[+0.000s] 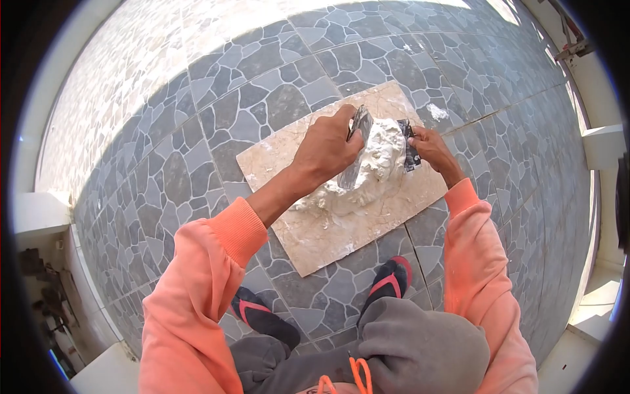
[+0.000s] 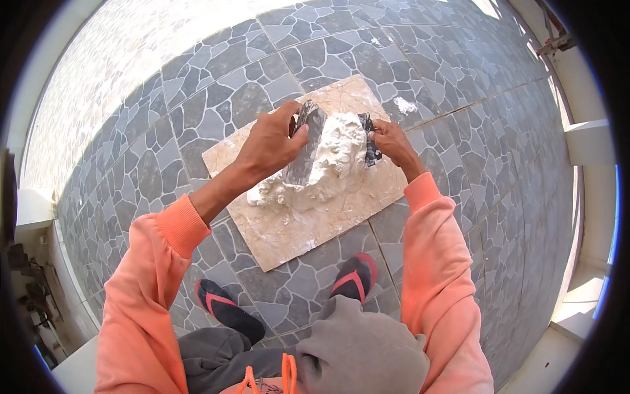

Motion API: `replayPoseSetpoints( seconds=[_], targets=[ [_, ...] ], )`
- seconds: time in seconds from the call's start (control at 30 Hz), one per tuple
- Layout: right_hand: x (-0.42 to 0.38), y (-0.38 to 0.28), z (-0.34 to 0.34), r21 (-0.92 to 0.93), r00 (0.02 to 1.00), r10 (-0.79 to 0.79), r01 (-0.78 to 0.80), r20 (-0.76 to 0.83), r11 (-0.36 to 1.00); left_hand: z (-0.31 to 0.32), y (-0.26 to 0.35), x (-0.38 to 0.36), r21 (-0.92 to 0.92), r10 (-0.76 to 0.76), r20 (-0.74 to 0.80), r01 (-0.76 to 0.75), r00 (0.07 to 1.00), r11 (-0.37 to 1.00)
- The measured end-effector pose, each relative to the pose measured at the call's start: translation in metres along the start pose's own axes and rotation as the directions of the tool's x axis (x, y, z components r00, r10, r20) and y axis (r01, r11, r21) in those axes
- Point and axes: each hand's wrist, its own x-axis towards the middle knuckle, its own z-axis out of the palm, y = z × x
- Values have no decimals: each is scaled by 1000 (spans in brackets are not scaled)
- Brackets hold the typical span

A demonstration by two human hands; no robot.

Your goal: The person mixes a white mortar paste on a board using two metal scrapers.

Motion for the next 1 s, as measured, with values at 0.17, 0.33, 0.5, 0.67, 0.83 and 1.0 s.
replayPoseSetpoints(
  seconds=[0.17, 0.33, 0.5, 0.67, 0.83, 1.0],
  targets=[
    [-12, -11, 5, 49, 1000, 3, -4, 23, 999, 19, 5, 5, -46, -46, 13, 46, 999, 998],
    [-29, -61, 23, 84, 999, 34, -36, 14, 996, 39, 11, 9, -76, -3, -31, 1, 1000, 997],
    [-43, -96, 45, 313, 1000, 6, -11, 17, 950, 38, 9, 12, -30, 0, -127, -4, 992, 1000],
    [-62, -103, 43, 53, 1000, -5, 5, -4, 999, 21, -14, 14, 92, 26, -155, -12, 988, 996],
    [-101, -56, 19, 314, 973, 170, -115, -155, 942, 5, -27, 7, 93, 30, -91, -22, 995, 995],
    [-145, 38, 17, 407, 884, 399, -280, -244, 869, -11, -28, 8, 29, 37, 25, -37, 999, 999]
  ],
)
